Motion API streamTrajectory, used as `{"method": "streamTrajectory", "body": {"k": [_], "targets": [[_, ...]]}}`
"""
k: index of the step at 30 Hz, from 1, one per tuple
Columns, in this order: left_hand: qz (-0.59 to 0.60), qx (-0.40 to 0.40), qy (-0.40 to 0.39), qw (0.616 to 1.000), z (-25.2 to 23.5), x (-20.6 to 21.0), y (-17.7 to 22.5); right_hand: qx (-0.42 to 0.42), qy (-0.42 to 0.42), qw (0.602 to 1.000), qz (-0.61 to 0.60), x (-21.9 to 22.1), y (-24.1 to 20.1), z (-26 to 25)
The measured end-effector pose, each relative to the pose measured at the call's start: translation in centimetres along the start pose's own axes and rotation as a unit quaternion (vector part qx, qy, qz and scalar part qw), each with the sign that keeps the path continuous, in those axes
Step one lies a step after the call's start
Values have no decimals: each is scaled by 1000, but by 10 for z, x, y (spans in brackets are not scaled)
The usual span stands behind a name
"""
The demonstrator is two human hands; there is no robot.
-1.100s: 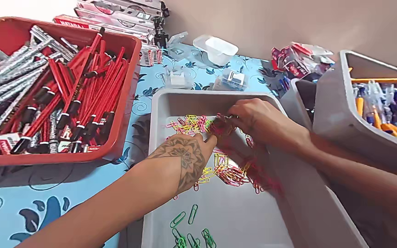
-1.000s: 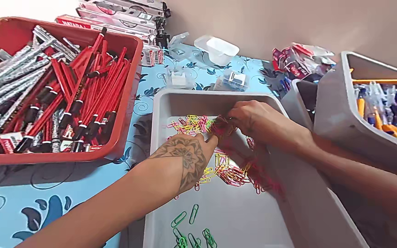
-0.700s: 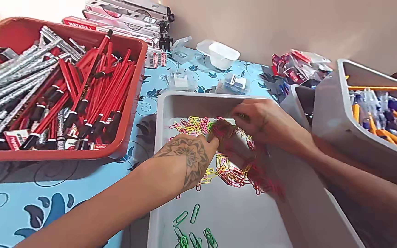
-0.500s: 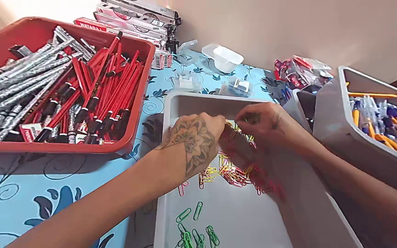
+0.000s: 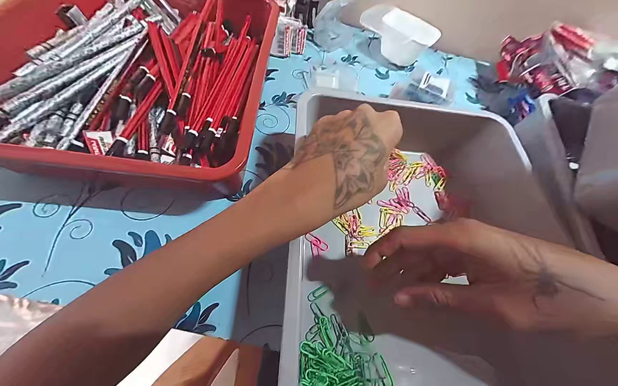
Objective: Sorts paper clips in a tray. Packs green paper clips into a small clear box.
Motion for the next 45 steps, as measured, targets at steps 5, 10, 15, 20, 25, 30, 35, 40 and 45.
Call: {"method": "streamTrajectory", "body": {"k": [5, 10, 15, 20, 25, 30, 35, 40, 45], "targets": [[-12, -39, -50, 998, 3, -7, 12, -37, 96, 975, 199, 7, 14, -1], [-14, -54, -64, 996, 4, -8, 17, -93, 81, 925, 359, 44, 7, -2], [-16, -63, -86, 994, 4, -9, 18, -121, 29, 941, 314, 54, -4, 0], [-5, -78, -72, 994, 4, -8, 17, -105, 61, 921, 369, 55, 1, -14], [24, -105, 125, 986, 0, -10, 2, -144, 77, 912, 375, 46, -8, -15], [-51, -91, -57, 993, 2, -7, -3, -13, 185, 849, 496, -19, -10, -30], [-179, -25, -169, 969, 9, 4, 1, 142, 161, 848, 484, -75, 10, -52], [-170, -47, -234, 956, 12, -15, 16, 231, 127, 835, 483, -80, 2, -41], [-158, -46, -171, 971, 15, -6, 7, 249, 108, 847, 458, -91, -10, -37]]}}
Point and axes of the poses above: each hand's wrist, its own z-axis away from the middle knuckle, its own x-axis out of the palm, y = z × x, the point moved 2 cm from there along -z, towards the middle knuckle, and after that the axes turned 7 degrees about -z, right-handed, at the moved point
